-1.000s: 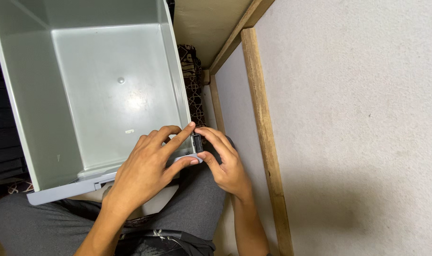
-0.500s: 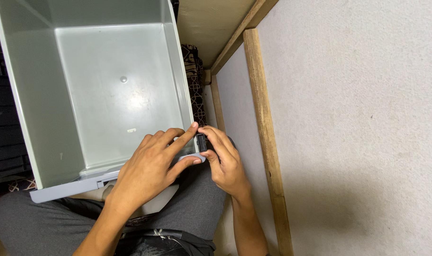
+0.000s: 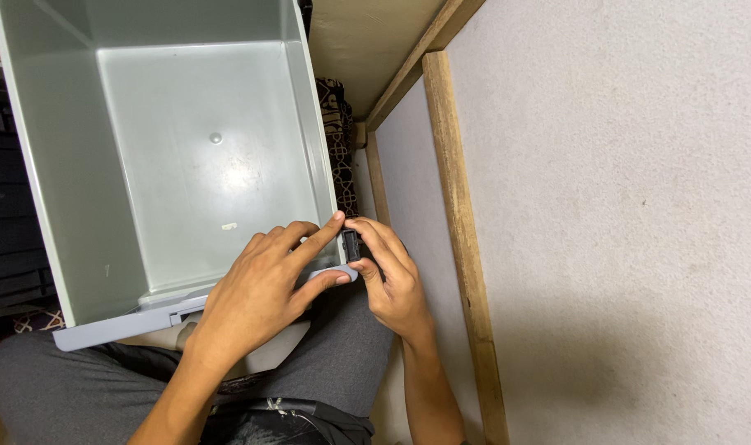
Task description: The person assembles a plastic storage bin by hand. They attach the lid, remove and reattach the frame, and install multiple latches and corner pieces onto the bin body.
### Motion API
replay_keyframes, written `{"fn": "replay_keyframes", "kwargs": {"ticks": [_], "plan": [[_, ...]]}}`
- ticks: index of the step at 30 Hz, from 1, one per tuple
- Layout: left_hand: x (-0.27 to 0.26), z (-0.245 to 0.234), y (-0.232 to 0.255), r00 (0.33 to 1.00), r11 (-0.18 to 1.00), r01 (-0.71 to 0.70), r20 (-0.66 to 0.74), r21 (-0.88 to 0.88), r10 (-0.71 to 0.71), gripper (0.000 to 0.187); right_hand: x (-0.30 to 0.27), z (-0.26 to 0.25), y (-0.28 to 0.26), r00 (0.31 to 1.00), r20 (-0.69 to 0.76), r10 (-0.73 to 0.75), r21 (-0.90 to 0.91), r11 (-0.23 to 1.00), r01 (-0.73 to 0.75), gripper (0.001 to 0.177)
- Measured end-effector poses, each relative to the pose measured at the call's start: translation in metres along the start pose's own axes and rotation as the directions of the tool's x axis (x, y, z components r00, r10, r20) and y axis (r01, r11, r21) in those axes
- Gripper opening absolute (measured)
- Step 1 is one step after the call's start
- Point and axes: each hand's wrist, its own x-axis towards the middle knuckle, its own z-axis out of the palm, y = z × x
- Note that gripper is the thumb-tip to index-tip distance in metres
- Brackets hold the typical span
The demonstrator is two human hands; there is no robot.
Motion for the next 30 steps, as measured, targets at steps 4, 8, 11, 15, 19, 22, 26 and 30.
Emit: {"fn": "replay_keyframes", "kwargs": {"ticks": [4,8,11,15,19,22,26,30], "plan": [[0.0,0.0,0.0,1.0,1.0,0.01,0.006,0.01,-0.01,0.077,0.0,-0.001,-0.003,1.0,-0.01,0.0,-0.004,1.0,0.0,0.04],[0.0,-0.001,0.001,1.0,1.0,0.018,0.014,0.006,-0.018,0.078,0.001,-0.002,-0.007,0.999,-0.022,-0.035,-0.025,0.999,0.034,0.04],[0.0,-0.004,0.003,1.0,1.0,0.016,0.005,0.001,-0.016,0.077,0.003,-0.005,-0.014,0.999,-0.032,-0.039,-0.042,0.998,0.038,0.04],[-0.002,-0.006,0.006,0.998,0.999,0.053,0.03,0.002,-0.053,0.078,0.001,-0.012,-0.023,0.998,-0.056,0.015,-0.052,0.999,-0.018,0.04],[-0.009,-0.005,0.005,0.976,0.993,-0.113,-0.189,-0.043,0.103,0.058,-0.004,-0.021,-0.03,0.993,-0.104,-0.05,-0.036,0.998,0.046,0.04],[-0.019,-0.001,0.004,0.901,0.961,-0.265,-0.377,-0.079,0.217,0.037,-0.01,-0.027,-0.036,0.988,-0.15,-0.027,0.056,0.998,0.036,0.044],[-0.039,0.007,0.007,0.81,0.922,-0.375,-0.516,-0.094,0.277,0.021,-0.026,-0.04,-0.051,0.98,-0.196,0.042,0.054,0.998,-0.032,0.048],[-0.066,0.016,0.014,0.766,0.901,-0.422,-0.574,-0.106,0.291,0.019,-0.038,-0.042,-0.062,0.977,-0.177,0.121,0.269,0.961,-0.07,0.053]]}}
